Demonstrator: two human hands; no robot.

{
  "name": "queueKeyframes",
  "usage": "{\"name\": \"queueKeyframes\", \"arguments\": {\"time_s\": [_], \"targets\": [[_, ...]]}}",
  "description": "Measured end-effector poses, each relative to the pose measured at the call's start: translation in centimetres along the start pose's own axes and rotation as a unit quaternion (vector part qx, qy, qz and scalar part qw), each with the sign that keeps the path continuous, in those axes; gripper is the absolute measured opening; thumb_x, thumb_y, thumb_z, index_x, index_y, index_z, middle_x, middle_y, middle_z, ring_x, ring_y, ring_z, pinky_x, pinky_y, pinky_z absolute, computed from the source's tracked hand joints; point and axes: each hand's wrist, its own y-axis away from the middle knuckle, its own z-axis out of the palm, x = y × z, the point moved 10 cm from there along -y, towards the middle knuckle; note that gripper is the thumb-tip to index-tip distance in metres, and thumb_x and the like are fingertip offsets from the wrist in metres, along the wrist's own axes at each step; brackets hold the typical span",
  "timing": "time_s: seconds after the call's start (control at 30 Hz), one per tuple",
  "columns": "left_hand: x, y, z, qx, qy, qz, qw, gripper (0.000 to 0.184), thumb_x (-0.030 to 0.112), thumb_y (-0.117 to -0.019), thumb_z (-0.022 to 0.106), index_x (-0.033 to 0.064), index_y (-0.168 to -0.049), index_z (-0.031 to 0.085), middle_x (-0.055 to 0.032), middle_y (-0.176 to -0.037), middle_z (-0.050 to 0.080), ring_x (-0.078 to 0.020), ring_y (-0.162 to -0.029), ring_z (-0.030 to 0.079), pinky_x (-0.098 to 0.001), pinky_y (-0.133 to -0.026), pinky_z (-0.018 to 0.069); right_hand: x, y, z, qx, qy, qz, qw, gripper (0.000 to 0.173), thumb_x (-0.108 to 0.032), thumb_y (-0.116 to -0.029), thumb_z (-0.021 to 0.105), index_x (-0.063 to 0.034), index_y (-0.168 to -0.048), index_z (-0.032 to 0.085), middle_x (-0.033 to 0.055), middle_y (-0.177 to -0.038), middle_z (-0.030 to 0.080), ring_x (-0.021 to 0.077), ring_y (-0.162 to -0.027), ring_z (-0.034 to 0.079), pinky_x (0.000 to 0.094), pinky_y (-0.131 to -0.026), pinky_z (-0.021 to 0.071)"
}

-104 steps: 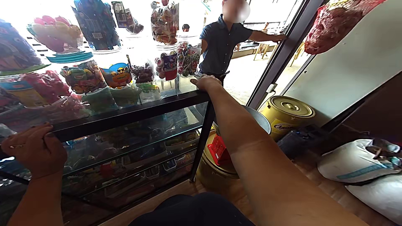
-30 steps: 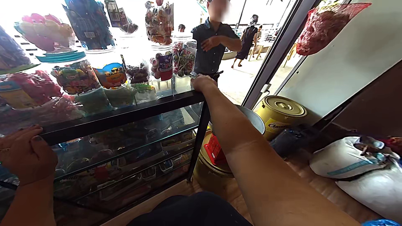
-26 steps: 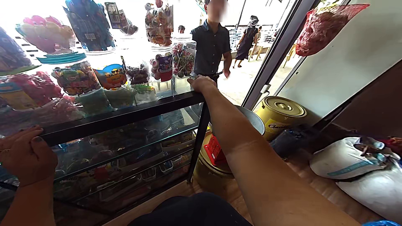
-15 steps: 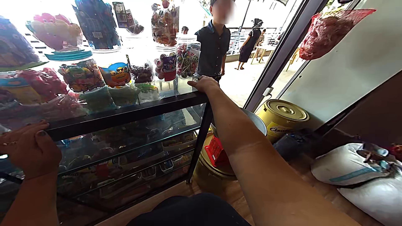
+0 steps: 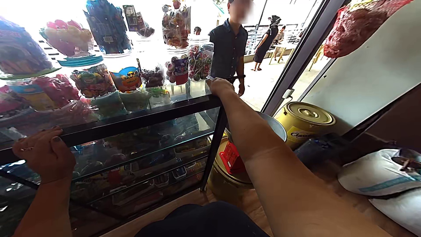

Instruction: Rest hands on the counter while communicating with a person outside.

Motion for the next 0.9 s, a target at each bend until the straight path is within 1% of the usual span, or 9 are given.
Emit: {"name": "queueKeyframes", "arguments": {"time_s": [0.1, 0.2, 0.33, 0.53, 0.6, 0.67, 0.73, 0.8, 0.9], "targets": [[0.2, 0.1, 0.0, 0.0, -0.002, 0.005, 1.0, 0.048, 0.028, -0.1102, 0.035, -0.007, -0.108, 0.067, -0.0267, -0.115, 0.07, -0.0384, -0.125, 0.059, -0.0481, -0.118, 0.0271, 0.3, -0.1, 0.1, -0.006, -0.01, 0.013, 1.0, 0.083, -0.077, -0.0975, 0.039, -0.0094, -0.142, 0.058, 0.0227, -0.147, 0.055, 0.0415, -0.14, 0.048, 0.0676, -0.107, 0.0389], [0.5, 0.1, -0.1, 0.02, -0.009, 0.022, 1.0, 0.048, 0.031, -0.1113, 0.034, -0.0043, -0.108, 0.066, -0.025, -0.114, 0.071, -0.0347, -0.124, 0.059, -0.0454, -0.118, 0.0243, 0.4, -0.6, 0.2, -0.006, -0.019, 0.011, 1.0, 0.087, -0.079, -0.0911, 0.051, -0.0102, -0.145, 0.057, 0.0235, -0.147, 0.054, 0.0424, -0.139, 0.048, 0.0675, -0.107, 0.0387], [0.6, 0.0, 0.0, 0.016, -0.014, 0.025, 0.999, 0.046, 0.028, -0.1104, 0.035, -0.0057, -0.109, 0.066, -0.0271, -0.115, 0.069, -0.0391, -0.123, 0.059, -0.0493, -0.117, 0.0281, 0.3, -0.7, 0.1, -0.008, -0.028, 0.008, 1.0, 0.086, -0.076, -0.0917, 0.054, -0.0098, -0.147, 0.055, 0.0238, -0.149, 0.052, 0.0426, -0.141, 0.046, 0.0683, -0.108, 0.0363], [0.4, 0.0, 0.2, 0.017, -0.014, 0.024, 0.999, 0.046, 0.028, -0.1106, 0.035, -0.0047, -0.11, 0.067, -0.0258, -0.116, 0.07, -0.0371, -0.125, 0.059, -0.0488, -0.118, 0.0261, 0.4, -0.9, 0.2, -0.008, -0.023, 0.013, 1.0, 0.085, -0.075, -0.0933, 0.052, -0.0094, -0.147, 0.055, 0.0234, -0.15, 0.052, 0.0423, -0.141, 0.046, 0.0679, -0.107, 0.0374], [0.3, 0.4, 0.1, 0.018, -0.026, 0.025, 0.999, 0.044, 0.027, -0.1105, 0.035, -0.0029, -0.111, 0.067, -0.0243, -0.116, 0.071, -0.037, -0.123, 0.061, -0.0508, -0.117, 0.0283, 0.3, -0.7, 0.2, -0.007, -0.019, 0.014, 1.0, 0.083, -0.075, -0.0933, 0.052, -0.011, -0.147, 0.055, 0.0237, -0.149, 0.052, 0.0431, -0.139, 0.048, 0.0681, -0.106, 0.0389], [1.0, 0.3, -0.4, 0.028, -0.048, 0.043, 0.998, 0.042, 0.022, -0.1099, 0.034, -0.0032, -0.112, 0.067, -0.026, -0.112, 0.07, -0.0402, -0.118, 0.062, -0.0532, -0.114, 0.0329, 0.1, 0.0, 0.0, 0.0, -0.032, 0.014, 0.999, 0.083, -0.073, -0.0932, 0.055, -0.0108, -0.147, 0.055, 0.0268, -0.148, 0.051, 0.0462, -0.138, 0.048, 0.0699, -0.106, 0.0389], [1.7, 0.0, -0.6, 0.029, -0.06, 0.059, 0.996, 0.041, 0.021, -0.1094, 0.034, -0.0052, -0.113, 0.066, -0.0287, -0.111, 0.069, -0.0432, -0.117, 0.061, -0.0537, -0.114, 0.0331, 0.1, 0.9, -0.4, 0.007, -0.058, 0.015, 0.998, 0.081, -0.07, -0.094, 0.057, -0.0084, -0.147, 0.056, 0.0298, -0.148, 0.051, 0.0493, -0.138, 0.047, 0.072, -0.106, 0.0374], [1.8, 0.0, -0.5, 0.018, -0.063, 0.064, 0.996, 0.039, 0.018, -0.1086, 0.035, -0.0064, -0.113, 0.066, -0.0295, -0.112, 0.068, -0.0448, -0.118, 0.061, -0.0542, -0.114, 0.0339, 0.5, 1.5, -0.6, 0.011, -0.069, 0.023, 0.997, 0.076, -0.068, -0.0953, 0.057, -0.0068, -0.142, 0.06, 0.0291, -0.146, 0.053, 0.0491, -0.136, 0.049, 0.0721, -0.104, 0.0396], [1.0, 0.1, -0.4, 0.004, -0.058, 0.052, 0.997, 0.035, 0.012, -0.108, 0.039, -0.0082, -0.112, 0.068, -0.0289, -0.114, 0.069, -0.0434, -0.12, 0.061, -0.0514, -0.116, 0.0332, 0.5, 1.7, -0.8, 0.004, -0.05, 0.021, 0.998, 0.07, -0.064, -0.0995, 0.05, -0.0095, -0.143, 0.059, 0.0259, -0.145, 0.055, 0.0454, -0.135, 0.052, 0.0691, -0.102, 0.0432]]}}
